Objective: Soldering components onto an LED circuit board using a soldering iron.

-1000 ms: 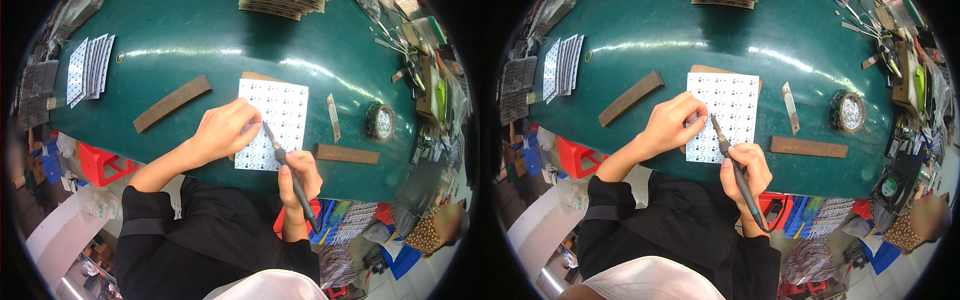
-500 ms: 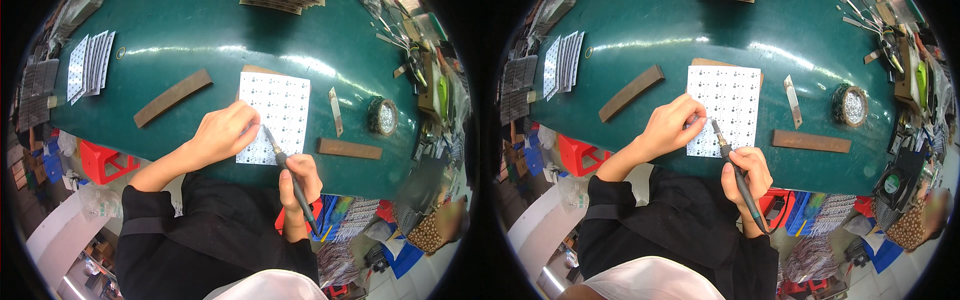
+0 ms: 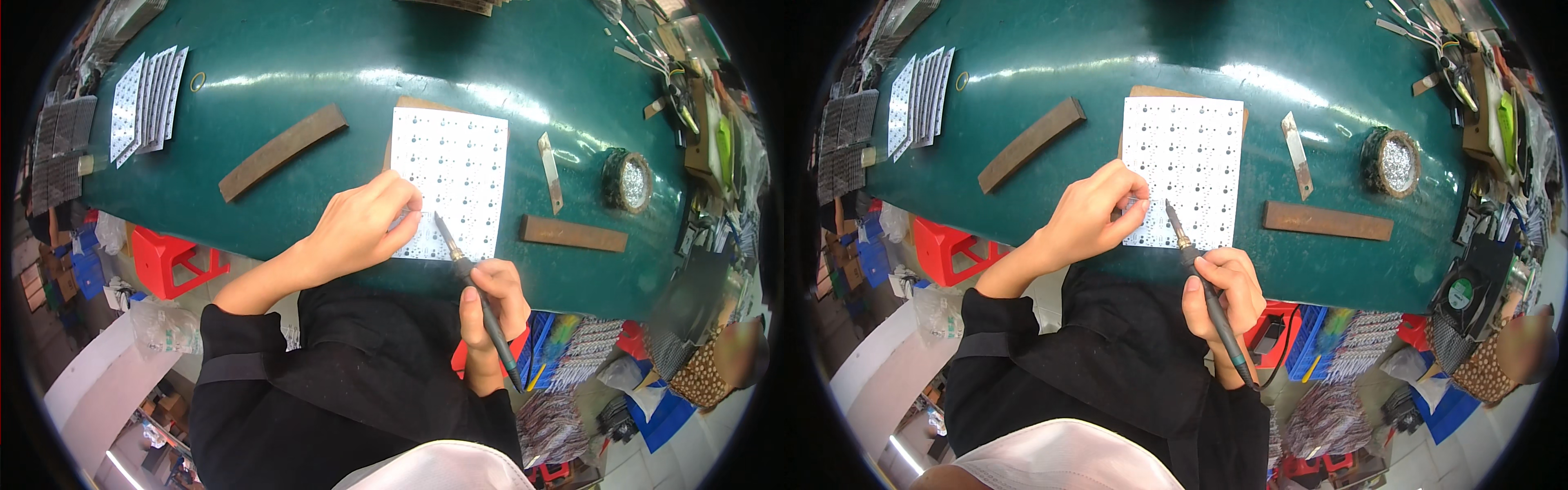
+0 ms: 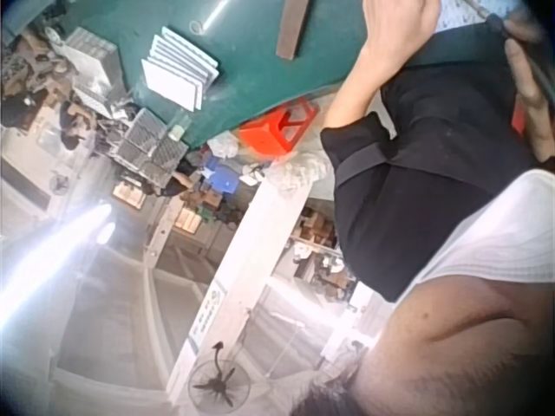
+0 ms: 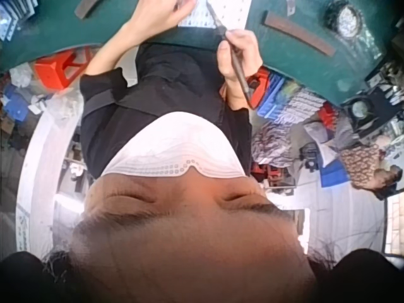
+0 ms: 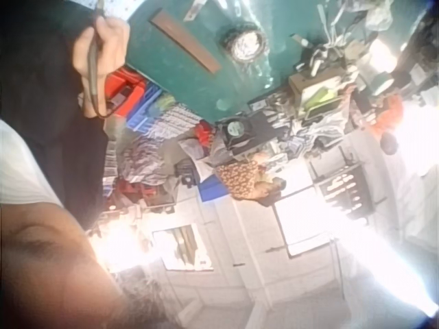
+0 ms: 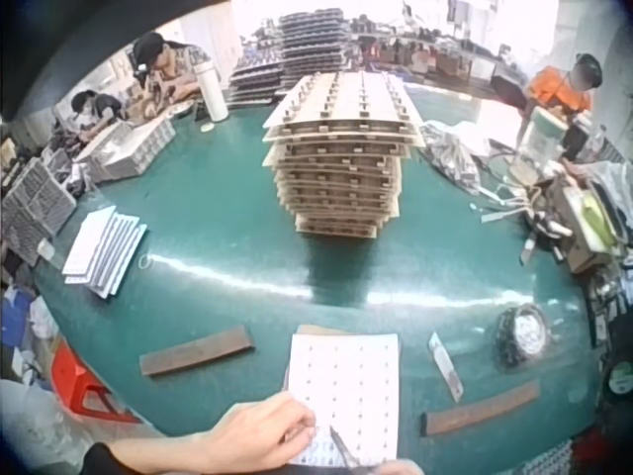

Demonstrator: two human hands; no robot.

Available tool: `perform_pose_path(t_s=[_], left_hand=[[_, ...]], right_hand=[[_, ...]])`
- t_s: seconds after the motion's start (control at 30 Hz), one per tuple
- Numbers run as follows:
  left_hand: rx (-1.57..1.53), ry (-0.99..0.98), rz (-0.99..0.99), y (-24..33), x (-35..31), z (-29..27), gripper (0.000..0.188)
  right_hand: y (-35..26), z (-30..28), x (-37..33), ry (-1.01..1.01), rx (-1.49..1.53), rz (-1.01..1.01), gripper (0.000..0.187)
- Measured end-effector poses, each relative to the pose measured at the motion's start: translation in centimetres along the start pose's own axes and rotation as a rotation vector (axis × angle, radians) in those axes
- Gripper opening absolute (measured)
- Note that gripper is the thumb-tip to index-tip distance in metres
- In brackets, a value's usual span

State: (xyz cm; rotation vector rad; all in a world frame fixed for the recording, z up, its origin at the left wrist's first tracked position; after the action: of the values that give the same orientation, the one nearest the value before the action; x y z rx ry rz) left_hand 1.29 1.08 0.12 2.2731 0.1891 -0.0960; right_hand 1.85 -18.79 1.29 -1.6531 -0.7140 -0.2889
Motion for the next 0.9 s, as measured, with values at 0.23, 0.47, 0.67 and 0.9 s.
perform_pose_path(t_s=[0.23,0.47,0.67,0.9], left_hand=[[0.04,0.081,0.078,0.0,-0.1,0.5,0.012],[0.068,0.058,0.084,0.3,-0.7,0.9,0.012],[0.033,0.039,0.037,0.5,-1.6,0.6,0.01],[0.057,0.058,0.084,0.5,-1.8,1.3,0.012]], right_hand=[[0.0,0.2,-0.3,-0.015,0.0,0.059,0.014],[-0.5,0.0,-0.7,-0.043,-0.019,0.062,0.014],[-1.1,-0.6,-1.3,-0.009,0.005,0.025,0.014],[-1.0,-0.3,-1.6,-0.024,0.01,0.052,0.014]])
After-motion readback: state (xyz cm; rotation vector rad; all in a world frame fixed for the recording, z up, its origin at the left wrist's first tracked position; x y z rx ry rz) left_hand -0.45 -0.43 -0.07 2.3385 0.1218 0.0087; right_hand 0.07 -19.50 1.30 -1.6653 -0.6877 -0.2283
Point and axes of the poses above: each hand's wrist, its own x-axis towards the middle knuckle, its own z-axis out of the palm, y = z × x, the point moved 6 cm from there along x, towards the middle knuckle, and after that the axes turned 11 degrees about -z, right-handed, at the moved point
